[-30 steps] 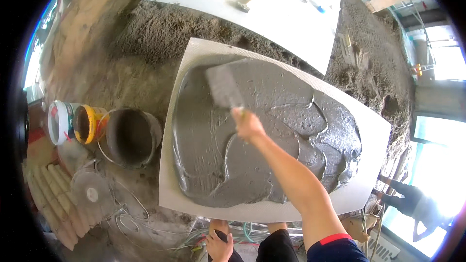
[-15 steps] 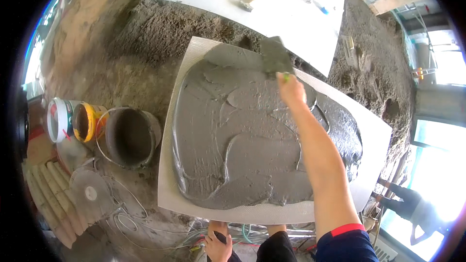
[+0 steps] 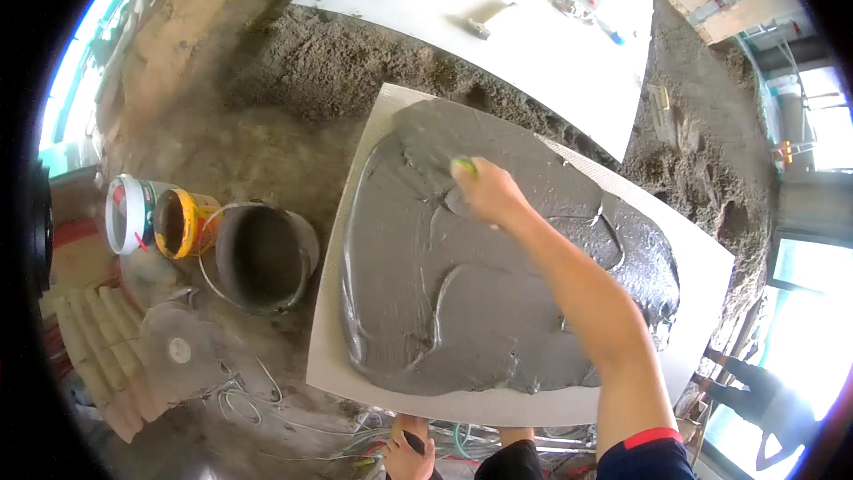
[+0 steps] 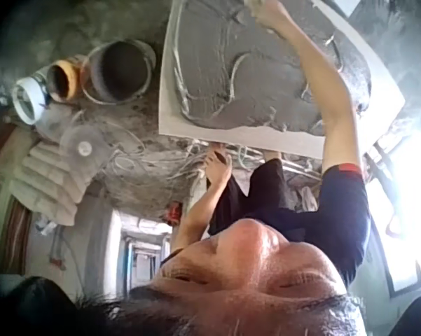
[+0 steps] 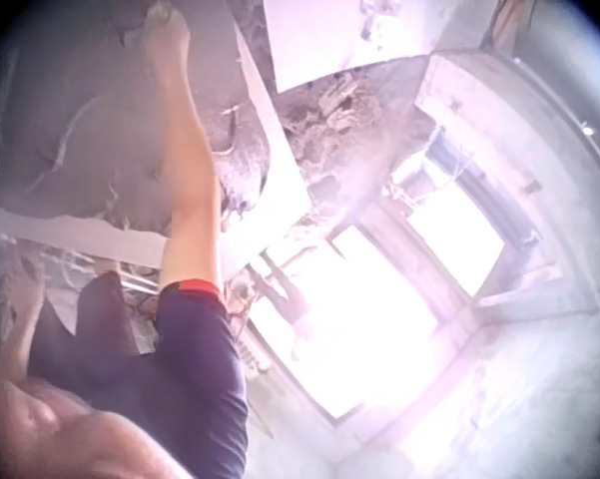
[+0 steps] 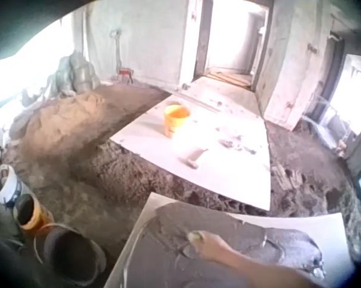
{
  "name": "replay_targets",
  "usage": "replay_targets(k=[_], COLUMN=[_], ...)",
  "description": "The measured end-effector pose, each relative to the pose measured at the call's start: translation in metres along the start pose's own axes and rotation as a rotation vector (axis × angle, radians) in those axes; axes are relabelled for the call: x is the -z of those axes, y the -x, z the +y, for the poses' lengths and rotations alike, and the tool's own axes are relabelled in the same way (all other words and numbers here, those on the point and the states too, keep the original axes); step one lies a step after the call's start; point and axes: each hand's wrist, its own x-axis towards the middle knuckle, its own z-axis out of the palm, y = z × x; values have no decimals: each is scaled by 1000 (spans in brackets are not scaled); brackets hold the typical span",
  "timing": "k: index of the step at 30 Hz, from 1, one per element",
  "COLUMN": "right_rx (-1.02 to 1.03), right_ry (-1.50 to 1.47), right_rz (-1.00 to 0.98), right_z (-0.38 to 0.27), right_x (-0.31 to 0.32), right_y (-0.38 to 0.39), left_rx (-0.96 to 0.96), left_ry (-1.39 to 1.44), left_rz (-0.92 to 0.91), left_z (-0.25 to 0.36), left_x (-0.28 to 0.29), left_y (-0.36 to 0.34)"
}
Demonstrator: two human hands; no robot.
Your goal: The person spreads mortar onto a large tile using a trowel and then lifts the tile.
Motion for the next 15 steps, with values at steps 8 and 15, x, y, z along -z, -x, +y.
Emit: replay_targets(k=[8, 15], right_rx=[-73, 124], right_ry=[49, 124], right_rz=[290, 193], right_z=[5, 41], right_x=[23, 19], right_y=[-107, -59], left_rx=[-45, -9], left_ry=[-142, 6], left_rz=[75, 31], left_z=[-14, -19], left_x=[-36, -14], left_y=[-1, 5])
